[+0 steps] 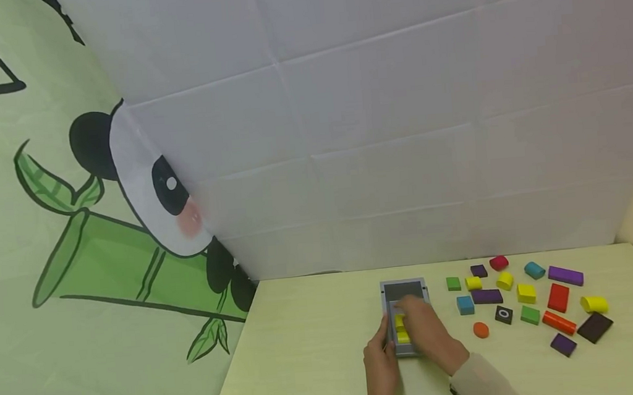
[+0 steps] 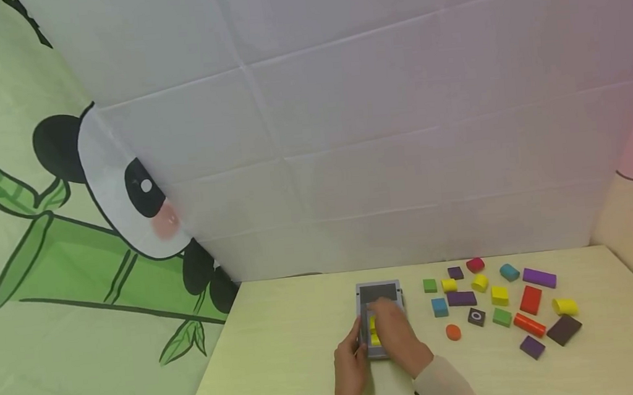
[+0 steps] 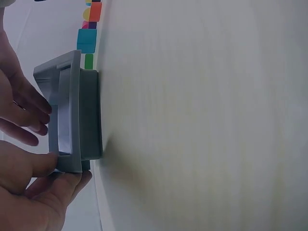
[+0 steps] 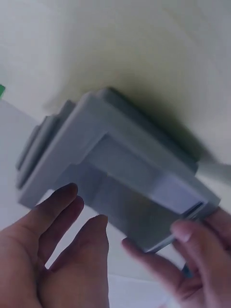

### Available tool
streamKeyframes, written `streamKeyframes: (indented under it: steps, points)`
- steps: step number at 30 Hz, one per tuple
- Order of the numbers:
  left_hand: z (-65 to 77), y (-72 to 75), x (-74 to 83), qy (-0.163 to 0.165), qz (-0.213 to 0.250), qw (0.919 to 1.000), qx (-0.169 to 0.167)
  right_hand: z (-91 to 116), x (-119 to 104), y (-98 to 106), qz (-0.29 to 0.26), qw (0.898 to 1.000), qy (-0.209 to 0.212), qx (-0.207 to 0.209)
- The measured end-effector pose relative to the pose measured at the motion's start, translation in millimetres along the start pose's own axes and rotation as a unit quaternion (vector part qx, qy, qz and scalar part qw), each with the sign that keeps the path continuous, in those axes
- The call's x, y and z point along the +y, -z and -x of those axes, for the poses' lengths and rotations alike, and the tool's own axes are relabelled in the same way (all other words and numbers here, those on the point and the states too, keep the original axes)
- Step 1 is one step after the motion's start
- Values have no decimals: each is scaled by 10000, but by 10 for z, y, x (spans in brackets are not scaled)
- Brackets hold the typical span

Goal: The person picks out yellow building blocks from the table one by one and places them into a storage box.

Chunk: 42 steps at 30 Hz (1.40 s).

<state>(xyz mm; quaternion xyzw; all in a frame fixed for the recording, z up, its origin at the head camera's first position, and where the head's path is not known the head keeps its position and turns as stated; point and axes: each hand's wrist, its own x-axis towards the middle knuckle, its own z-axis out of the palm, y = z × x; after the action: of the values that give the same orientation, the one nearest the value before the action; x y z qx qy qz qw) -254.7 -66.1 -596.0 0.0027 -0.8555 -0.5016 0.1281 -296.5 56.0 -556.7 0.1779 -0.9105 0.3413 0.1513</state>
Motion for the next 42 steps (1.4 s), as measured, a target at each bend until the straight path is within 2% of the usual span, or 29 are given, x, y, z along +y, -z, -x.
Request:
streamKeyframes:
  steps: [9,17,24,29,36,42]
  points:
    - [-11,9,-4,-4,-75,10000,31,-75,46,219,-263,9981,-552,-15]
    - [-10,1,0,76,-101,9999,0,-123,171,425,-286,9976,-577,267]
    - [-9,-1,-1,35,-70,10000,32,-129,398,553,-117,9971,-435,608]
    - [-12,-11,-4,29,-29,10000,18,-144,578,622,-78,9961,-649,595]
    - [-18,-33,-20,-4,15,10000,26,-145,766,693,-153,9928,-1143,325]
    - [-7,-52,-19,34,34,10000,-22,-144,928,734,66,9929,-1151,290]
